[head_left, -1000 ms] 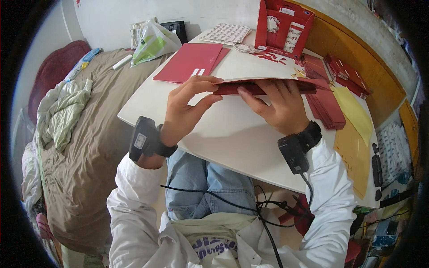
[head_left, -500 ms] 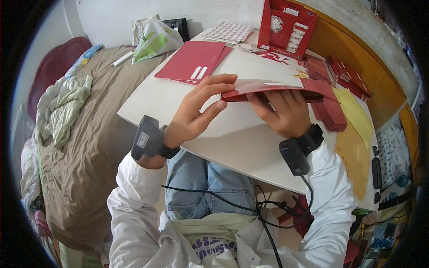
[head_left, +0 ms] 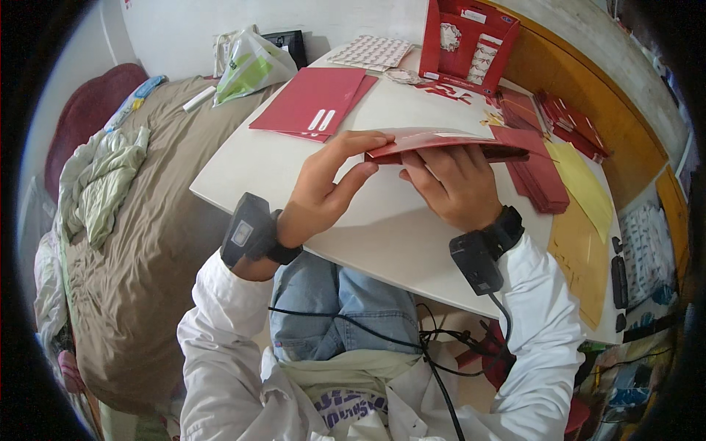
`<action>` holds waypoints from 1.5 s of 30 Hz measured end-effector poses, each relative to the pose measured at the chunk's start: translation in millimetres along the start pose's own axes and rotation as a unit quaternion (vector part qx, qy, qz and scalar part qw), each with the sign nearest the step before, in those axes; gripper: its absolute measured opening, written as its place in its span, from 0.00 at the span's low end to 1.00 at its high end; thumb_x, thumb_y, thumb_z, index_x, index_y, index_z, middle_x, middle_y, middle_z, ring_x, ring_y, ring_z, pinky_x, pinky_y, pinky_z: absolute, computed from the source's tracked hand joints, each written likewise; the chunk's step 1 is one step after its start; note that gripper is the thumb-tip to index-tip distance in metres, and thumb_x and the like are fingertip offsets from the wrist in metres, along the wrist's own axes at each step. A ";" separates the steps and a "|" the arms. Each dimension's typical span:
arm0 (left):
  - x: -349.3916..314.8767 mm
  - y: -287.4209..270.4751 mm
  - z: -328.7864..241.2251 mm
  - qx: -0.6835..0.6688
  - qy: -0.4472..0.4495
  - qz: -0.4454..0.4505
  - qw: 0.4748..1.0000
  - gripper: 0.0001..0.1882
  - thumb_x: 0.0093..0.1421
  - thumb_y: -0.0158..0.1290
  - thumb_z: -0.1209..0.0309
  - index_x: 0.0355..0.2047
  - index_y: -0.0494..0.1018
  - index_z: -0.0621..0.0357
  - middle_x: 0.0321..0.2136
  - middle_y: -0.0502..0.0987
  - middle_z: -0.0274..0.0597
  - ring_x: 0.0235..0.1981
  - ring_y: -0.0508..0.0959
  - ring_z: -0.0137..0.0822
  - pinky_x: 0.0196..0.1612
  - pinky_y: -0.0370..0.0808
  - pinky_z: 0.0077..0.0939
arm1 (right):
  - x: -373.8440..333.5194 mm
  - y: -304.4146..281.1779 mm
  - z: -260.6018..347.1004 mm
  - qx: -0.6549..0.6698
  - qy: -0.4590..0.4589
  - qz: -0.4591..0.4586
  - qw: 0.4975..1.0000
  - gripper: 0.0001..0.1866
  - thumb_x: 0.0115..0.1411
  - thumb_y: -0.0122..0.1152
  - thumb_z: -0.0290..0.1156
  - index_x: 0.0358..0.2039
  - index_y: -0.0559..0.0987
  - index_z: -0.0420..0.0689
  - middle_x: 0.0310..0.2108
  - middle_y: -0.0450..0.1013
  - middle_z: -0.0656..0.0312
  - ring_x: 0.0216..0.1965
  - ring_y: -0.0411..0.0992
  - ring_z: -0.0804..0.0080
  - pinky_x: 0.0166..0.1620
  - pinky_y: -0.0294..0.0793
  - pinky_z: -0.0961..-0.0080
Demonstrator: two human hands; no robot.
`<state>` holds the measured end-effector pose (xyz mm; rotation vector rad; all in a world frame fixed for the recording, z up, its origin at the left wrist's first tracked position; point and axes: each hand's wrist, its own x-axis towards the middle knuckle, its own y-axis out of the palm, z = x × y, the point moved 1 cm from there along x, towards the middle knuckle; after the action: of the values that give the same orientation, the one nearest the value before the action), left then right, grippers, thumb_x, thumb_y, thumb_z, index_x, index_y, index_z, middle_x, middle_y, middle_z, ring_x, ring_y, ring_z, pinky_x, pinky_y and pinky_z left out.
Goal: Fold and organize red envelopes and stationary into a display box.
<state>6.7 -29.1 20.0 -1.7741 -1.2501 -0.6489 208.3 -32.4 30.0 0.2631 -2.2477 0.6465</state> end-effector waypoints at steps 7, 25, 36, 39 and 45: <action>0.6 3.5 -3.3 0.012 0.004 0.015 1.000 0.15 0.59 0.46 0.80 0.47 0.66 0.65 0.46 0.71 0.50 0.47 0.72 0.44 0.49 0.68 0.30 | 3.2 -8.5 1.0 0.024 0.021 0.018 0.999 0.15 0.49 0.57 0.31 0.39 0.75 0.46 0.39 0.69 0.61 0.41 0.70 0.62 0.43 0.71 0.63; 5.0 16.7 -3.9 -0.035 -0.006 -0.079 0.996 0.13 0.54 0.41 0.85 0.41 0.66 0.66 0.37 0.71 0.49 0.39 0.73 0.40 0.46 0.68 0.27 | 1.9 -7.4 0.9 -0.114 -0.099 -0.020 0.988 0.14 0.53 0.54 0.36 0.41 0.71 0.50 0.40 0.69 0.65 0.40 0.69 0.70 0.48 0.67 0.67; 11.9 6.6 -3.4 0.031 0.020 0.040 0.999 0.16 0.55 0.44 0.80 0.45 0.68 0.65 0.42 0.71 0.49 0.46 0.71 0.43 0.49 0.67 0.30 | -0.2 -13.7 2.4 -0.081 -0.075 0.019 0.994 0.15 0.51 0.55 0.36 0.40 0.73 0.50 0.37 0.70 0.70 0.39 0.69 0.74 0.48 0.66 0.70; 11.5 3.8 1.0 0.021 0.018 0.058 0.998 0.15 0.58 0.45 0.76 0.46 0.69 0.64 0.45 0.71 0.50 0.48 0.71 0.43 0.50 0.67 0.30 | 1.4 -14.8 2.1 -0.073 -0.073 0.023 0.994 0.13 0.51 0.55 0.35 0.38 0.74 0.50 0.33 0.69 0.70 0.38 0.70 0.74 0.48 0.67 0.71; 13.5 2.5 1.0 0.022 -0.009 0.034 0.999 0.19 0.49 0.46 0.85 0.44 0.69 0.66 0.42 0.73 0.50 0.45 0.74 0.43 0.49 0.69 0.28 | -11.9 -25.7 -2.8 -0.099 -0.019 -0.014 0.995 0.10 0.49 0.59 0.37 0.31 0.77 0.48 0.28 0.66 0.69 0.33 0.67 0.71 0.42 0.64 0.66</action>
<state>13.9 -22.0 29.2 -1.7810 -1.2008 -0.5630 227.9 -52.9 32.4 0.2100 -2.3196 0.4026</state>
